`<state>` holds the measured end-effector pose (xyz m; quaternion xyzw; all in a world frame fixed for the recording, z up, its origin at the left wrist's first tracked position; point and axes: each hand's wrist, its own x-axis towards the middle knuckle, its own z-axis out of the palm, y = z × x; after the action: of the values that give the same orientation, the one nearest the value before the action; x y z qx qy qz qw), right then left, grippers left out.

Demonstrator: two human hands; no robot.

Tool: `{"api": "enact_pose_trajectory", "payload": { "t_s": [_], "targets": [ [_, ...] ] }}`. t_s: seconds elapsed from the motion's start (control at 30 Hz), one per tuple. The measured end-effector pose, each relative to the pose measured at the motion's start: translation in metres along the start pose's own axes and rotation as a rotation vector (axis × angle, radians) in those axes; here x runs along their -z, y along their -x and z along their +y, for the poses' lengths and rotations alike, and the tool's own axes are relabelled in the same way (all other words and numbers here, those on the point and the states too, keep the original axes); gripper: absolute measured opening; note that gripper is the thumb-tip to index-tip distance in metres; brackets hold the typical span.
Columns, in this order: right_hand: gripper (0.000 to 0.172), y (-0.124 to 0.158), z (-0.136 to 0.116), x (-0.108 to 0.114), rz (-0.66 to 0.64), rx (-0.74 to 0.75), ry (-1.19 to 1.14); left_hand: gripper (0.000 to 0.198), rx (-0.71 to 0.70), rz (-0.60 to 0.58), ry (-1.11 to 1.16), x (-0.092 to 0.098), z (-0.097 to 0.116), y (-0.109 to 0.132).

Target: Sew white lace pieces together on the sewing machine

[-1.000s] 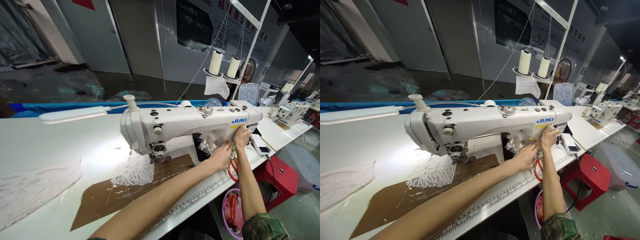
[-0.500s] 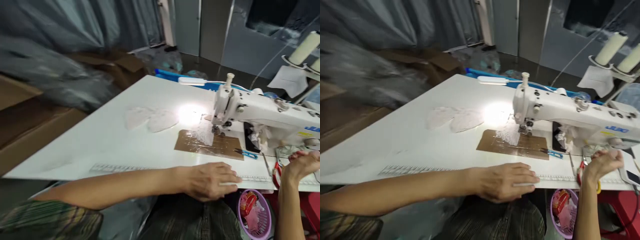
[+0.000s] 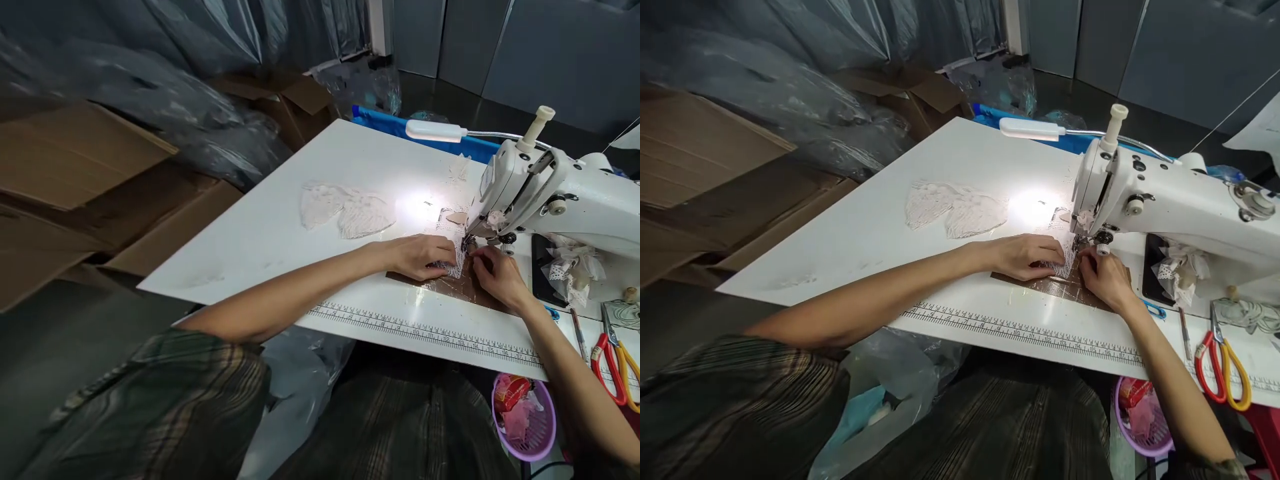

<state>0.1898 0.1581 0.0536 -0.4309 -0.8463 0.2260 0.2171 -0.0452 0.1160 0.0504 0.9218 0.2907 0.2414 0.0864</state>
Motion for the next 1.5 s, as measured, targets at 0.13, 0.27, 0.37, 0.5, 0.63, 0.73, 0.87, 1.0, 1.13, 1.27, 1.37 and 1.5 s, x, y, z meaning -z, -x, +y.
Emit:
{"api": "enact_pose_trajectory", "payload": {
  "t_s": [0.13,0.27,0.37,0.5,0.63,0.73,0.87,1.0,1.13,1.27,1.37,1.5],
  "targets": [
    [0.024,-0.008,0.005,-0.008,0.039,0.022,0.044,0.018,0.014,-0.013,-0.040,-0.003,-0.002,-0.002],
    [0.027,-0.002,0.007,-0.012,0.087,0.010,0.039,0.023,0.039,-0.025,-0.126,-0.004,0.003,0.000],
    [0.026,0.002,0.008,-0.012,0.087,0.035,0.043,0.026,0.053,0.016,-0.175,-0.007,0.007,0.002],
    [0.028,0.002,0.009,-0.011,0.077,0.058,0.055,0.029,0.055,0.086,-0.233,-0.013,0.009,0.002],
    [0.030,0.004,0.008,-0.010,0.074,0.087,0.098,0.028,0.041,0.092,-0.255,-0.014,0.010,0.002],
    [0.032,0.008,0.006,-0.006,0.013,0.210,0.156,0.030,0.034,0.081,-0.263,-0.013,0.011,0.002],
    [0.031,0.011,0.004,-0.002,-0.019,0.391,0.260,0.030,0.002,0.006,-0.297,-0.011,0.014,0.001],
    [0.033,0.011,0.005,-0.002,0.026,0.460,0.312,0.025,0.003,-0.021,-0.331,-0.009,0.016,-0.003],
    [0.035,0.012,0.005,-0.003,-0.010,0.404,0.351,0.025,-0.025,0.027,-0.331,-0.012,0.014,-0.007],
    [0.037,0.011,0.002,-0.004,-0.058,0.330,0.412,0.025,-0.006,0.030,-0.346,-0.015,0.011,-0.005],
    [0.039,0.009,0.000,-0.006,-0.078,0.283,0.454,0.027,-0.001,0.029,-0.369,-0.015,0.011,-0.003],
    [0.040,0.008,0.001,-0.006,-0.091,0.224,0.468,0.032,0.022,0.028,-0.393,-0.014,0.012,-0.001]
  ]
}}
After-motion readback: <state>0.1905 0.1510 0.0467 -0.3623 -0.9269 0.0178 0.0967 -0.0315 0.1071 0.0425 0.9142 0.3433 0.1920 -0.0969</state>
